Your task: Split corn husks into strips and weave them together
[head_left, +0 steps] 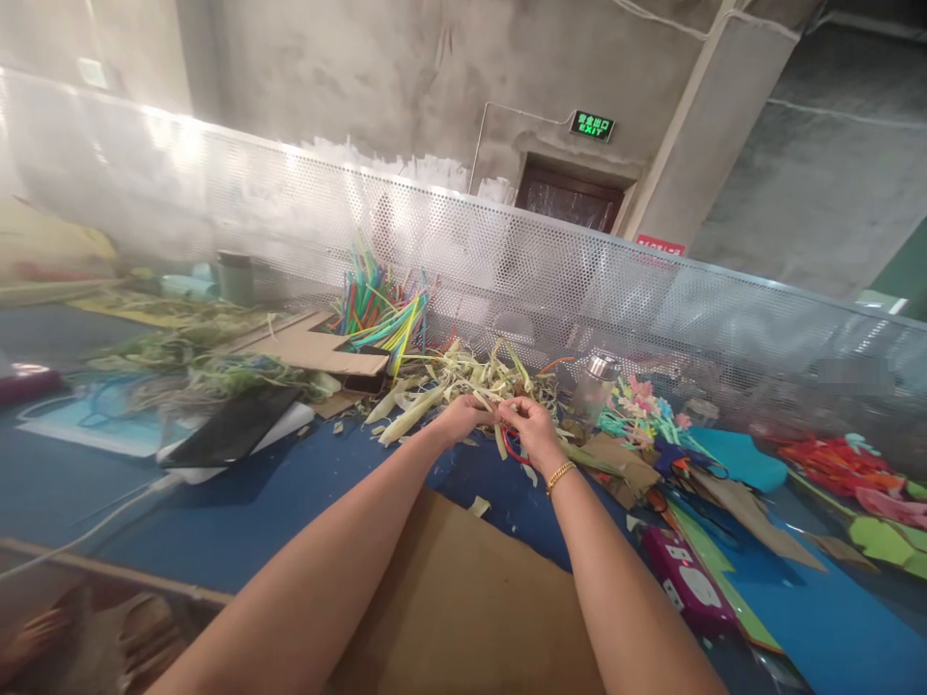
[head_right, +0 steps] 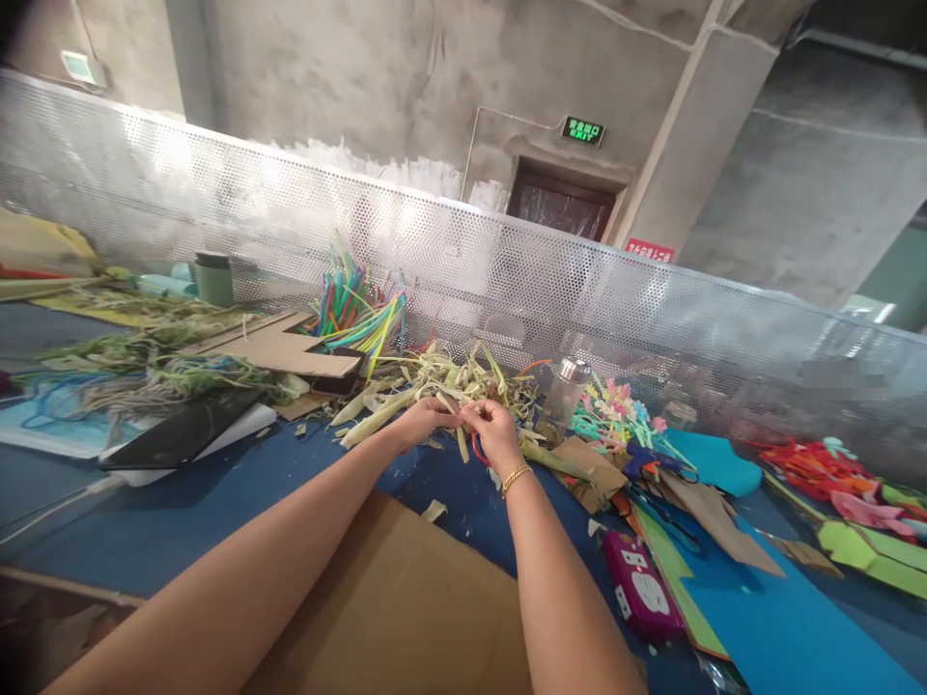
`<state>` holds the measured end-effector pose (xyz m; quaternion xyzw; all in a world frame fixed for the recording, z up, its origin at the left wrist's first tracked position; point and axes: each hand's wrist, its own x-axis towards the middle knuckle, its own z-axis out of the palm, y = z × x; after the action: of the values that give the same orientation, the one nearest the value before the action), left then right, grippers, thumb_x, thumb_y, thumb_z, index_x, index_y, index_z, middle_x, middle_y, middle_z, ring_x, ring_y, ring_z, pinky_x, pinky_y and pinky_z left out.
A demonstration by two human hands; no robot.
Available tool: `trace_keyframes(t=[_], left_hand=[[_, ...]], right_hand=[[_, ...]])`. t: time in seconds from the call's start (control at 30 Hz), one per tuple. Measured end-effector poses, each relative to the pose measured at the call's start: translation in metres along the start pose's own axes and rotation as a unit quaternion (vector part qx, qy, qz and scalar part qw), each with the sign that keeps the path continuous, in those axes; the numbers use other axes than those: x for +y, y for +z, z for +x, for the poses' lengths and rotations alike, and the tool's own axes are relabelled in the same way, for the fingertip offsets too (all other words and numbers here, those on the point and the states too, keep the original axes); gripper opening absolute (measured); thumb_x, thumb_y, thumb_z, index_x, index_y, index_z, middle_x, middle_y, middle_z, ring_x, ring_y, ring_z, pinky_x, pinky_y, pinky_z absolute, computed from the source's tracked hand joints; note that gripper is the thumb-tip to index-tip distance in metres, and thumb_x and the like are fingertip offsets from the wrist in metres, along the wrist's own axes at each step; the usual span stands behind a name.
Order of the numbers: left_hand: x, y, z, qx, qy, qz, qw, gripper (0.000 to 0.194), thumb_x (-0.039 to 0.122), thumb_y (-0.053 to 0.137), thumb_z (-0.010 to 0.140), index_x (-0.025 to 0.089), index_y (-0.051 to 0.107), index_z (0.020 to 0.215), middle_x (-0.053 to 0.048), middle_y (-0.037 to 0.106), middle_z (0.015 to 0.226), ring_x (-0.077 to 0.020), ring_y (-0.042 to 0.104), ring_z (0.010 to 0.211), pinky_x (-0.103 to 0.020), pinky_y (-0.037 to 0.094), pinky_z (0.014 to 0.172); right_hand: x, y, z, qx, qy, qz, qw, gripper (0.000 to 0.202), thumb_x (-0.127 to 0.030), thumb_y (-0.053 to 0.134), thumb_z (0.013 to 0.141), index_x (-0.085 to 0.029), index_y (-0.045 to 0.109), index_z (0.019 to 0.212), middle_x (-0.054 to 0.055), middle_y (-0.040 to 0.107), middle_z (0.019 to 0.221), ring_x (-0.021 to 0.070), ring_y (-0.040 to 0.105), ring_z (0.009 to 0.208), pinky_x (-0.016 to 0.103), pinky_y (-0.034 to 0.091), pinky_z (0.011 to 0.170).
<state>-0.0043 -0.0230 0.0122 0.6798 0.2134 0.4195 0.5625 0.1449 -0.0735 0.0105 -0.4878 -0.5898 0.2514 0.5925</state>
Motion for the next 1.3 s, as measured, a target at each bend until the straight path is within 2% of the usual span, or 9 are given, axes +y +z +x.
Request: trace_keyframes(t=[0.2,0.43,0.6,0.83,0.97,1.13,1.3], left_hand=[[0.001,0.002,-0.002,-0.028,-0.022,0.017,0.999,0.032,0.042,0.077,0.059,0.013,0.076,0.074,-0.004,0.068,0.069,-0.0162,0.058,0.068,-0.03,0.044,0.071],[-0.009,0.0,0.003,-0.004,-0.024,0.083,0.996,0.038,0.05,0.076,0.056,0.013,0.072,0.065,-0.002,0.062,0.059,-0.0156,0.054,0.06,-0.029,0.044,0.064],[-0.018,-0.003,0.006,0.03,-0.024,0.136,0.99,0.032,0.045,0.075,0.058,0.014,0.067,0.057,0.001,0.054,0.05,-0.0137,0.048,0.052,-0.027,0.04,0.056],[-0.021,0.004,0.009,-0.005,-0.01,0.131,0.991,0.032,0.043,0.063,0.075,0.013,0.073,0.08,-0.003,0.065,0.068,-0.0147,0.056,0.063,-0.025,0.045,0.061],[-0.022,0.003,0.01,-0.007,-0.013,0.148,0.989,0.03,0.041,0.064,0.074,0.013,0.074,0.078,-0.003,0.066,0.067,-0.0158,0.057,0.063,-0.025,0.046,0.061],[-0.02,0.003,0.009,0.012,-0.003,0.178,0.984,0.03,0.044,0.069,0.069,0.015,0.076,0.074,-0.002,0.065,0.06,-0.018,0.057,0.064,-0.025,0.044,0.06],[-0.014,0.005,0.005,0.033,0.009,0.227,0.973,0.024,0.039,0.068,0.07,0.017,0.076,0.073,0.0,0.061,0.056,-0.0166,0.055,0.06,-0.024,0.041,0.058]], right_hand=[[-0.01,-0.01,0.001,0.028,-0.016,-0.055,0.998,0.028,-0.045,0.073,0.064,-0.018,0.071,0.07,0.003,0.068,0.064,0.0155,0.056,0.057,0.027,0.044,0.056],[-0.007,-0.015,0.0,0.011,-0.048,-0.164,0.985,0.033,-0.05,0.066,0.072,-0.018,0.071,0.066,0.002,0.064,0.054,0.0148,0.053,0.051,0.026,0.041,0.052],[0.002,-0.018,0.003,-0.006,-0.029,-0.154,0.988,0.034,-0.051,0.065,0.073,-0.018,0.069,0.068,0.002,0.064,0.055,0.0164,0.056,0.052,0.028,0.045,0.055],[0.002,-0.017,0.003,0.009,-0.008,-0.11,0.994,0.037,-0.054,0.067,0.07,-0.017,0.069,0.072,0.002,0.065,0.061,0.0168,0.057,0.058,0.029,0.045,0.059],[0.0,-0.016,0.001,0.012,-0.004,-0.083,0.996,0.037,-0.055,0.069,0.069,-0.018,0.069,0.072,0.003,0.066,0.062,0.0163,0.056,0.058,0.029,0.045,0.059],[0.002,-0.013,0.001,0.049,0.003,-0.053,0.997,0.04,-0.055,0.071,0.065,-0.017,0.067,0.074,0.002,0.063,0.061,0.0149,0.054,0.057,0.028,0.045,0.058],[0.007,-0.014,0.002,0.054,-0.001,-0.061,0.997,0.044,-0.059,0.069,0.066,-0.016,0.067,0.073,0.0,0.06,0.058,0.0139,0.051,0.055,0.027,0.043,0.056]])
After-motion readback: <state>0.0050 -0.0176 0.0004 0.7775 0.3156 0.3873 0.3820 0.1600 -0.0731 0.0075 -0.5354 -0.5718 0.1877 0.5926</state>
